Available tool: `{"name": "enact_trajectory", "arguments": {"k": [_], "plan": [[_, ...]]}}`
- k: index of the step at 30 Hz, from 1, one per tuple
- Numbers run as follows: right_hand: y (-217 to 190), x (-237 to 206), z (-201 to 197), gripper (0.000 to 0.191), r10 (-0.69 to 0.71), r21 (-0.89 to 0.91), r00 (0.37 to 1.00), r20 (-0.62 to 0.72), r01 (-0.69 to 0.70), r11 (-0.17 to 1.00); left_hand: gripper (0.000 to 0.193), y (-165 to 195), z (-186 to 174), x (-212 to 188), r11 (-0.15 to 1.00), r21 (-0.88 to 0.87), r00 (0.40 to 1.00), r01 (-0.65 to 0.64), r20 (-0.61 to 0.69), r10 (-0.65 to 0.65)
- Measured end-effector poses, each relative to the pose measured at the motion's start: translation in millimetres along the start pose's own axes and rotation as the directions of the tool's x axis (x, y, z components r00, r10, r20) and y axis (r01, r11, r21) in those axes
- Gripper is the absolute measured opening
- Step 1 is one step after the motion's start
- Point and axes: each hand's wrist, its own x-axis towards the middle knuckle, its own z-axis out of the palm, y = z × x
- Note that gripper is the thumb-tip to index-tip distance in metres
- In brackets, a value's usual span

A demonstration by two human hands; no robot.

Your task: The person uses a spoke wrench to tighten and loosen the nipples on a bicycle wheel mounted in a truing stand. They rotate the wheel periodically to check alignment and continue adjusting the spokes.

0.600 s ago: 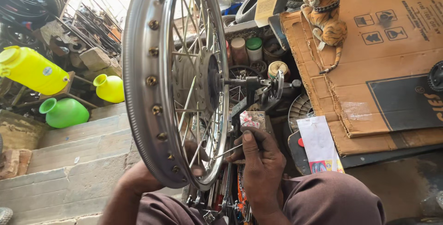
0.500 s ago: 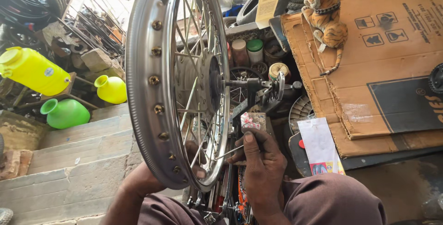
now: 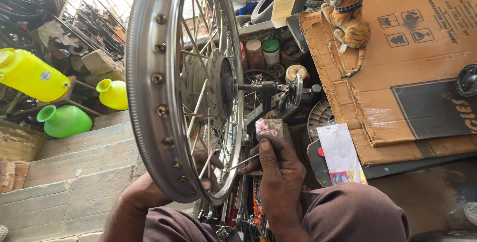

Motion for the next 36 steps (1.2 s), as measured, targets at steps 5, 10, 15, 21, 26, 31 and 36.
{"name": "enact_trajectory", "arguments": {"k": [5, 10, 15, 21, 26, 31, 36], "plan": [[6.4, -7.6, -1.9, 0.023, -0.007, 0.014, 1.000, -0.003, 0.007, 1.000, 0.041, -11.2, 7.4, -2.8, 0.980, 0.176, 0.995, 0.095, -0.052, -0.087], [16.3, -14.3, -7.1, 0.023, 0.013, 0.002, 1.000, -0.020, -0.013, 1.000, 0.044, -12.6, 1.1, -10.5, 0.988, -0.113, 0.992, 0.105, 0.077, -0.097], [24.7, -17.6, -11.5, 0.022, -0.001, 0.074, 0.999, -0.034, 0.003, 0.997, 0.036, -18.5, 13.2, -16.7, 0.996, 0.068, 0.995, 0.063, -0.080, -0.057], [28.4, -15.1, -12.5, 0.021, -0.022, 0.081, 0.999, -0.045, 0.026, 0.996, 0.034, -32.7, 6.0, -17.6, 0.983, -0.126, 0.991, 0.130, 0.033, -0.127], [28.8, -12.1, -15.8, 0.021, -0.045, 0.111, 0.998, -0.054, 0.051, 0.993, 0.037, -36.2, 4.2, -12.0, 0.990, 0.064, 0.992, 0.123, -0.039, -0.120], [31.0, -11.5, -17.8, 0.020, -0.045, 0.154, 0.996, -0.073, 0.056, 0.987, 0.033, -37.0, 4.8, -17.1, 0.982, -0.125, 0.989, 0.145, 0.016, -0.144], [31.5, -12.7, -16.6, 0.020, -0.032, 0.128, 0.996, -0.079, 0.042, 0.991, 0.038, -43.8, 6.3, -21.5, 0.979, -0.140, 0.988, 0.145, -0.036, -0.152]]}}
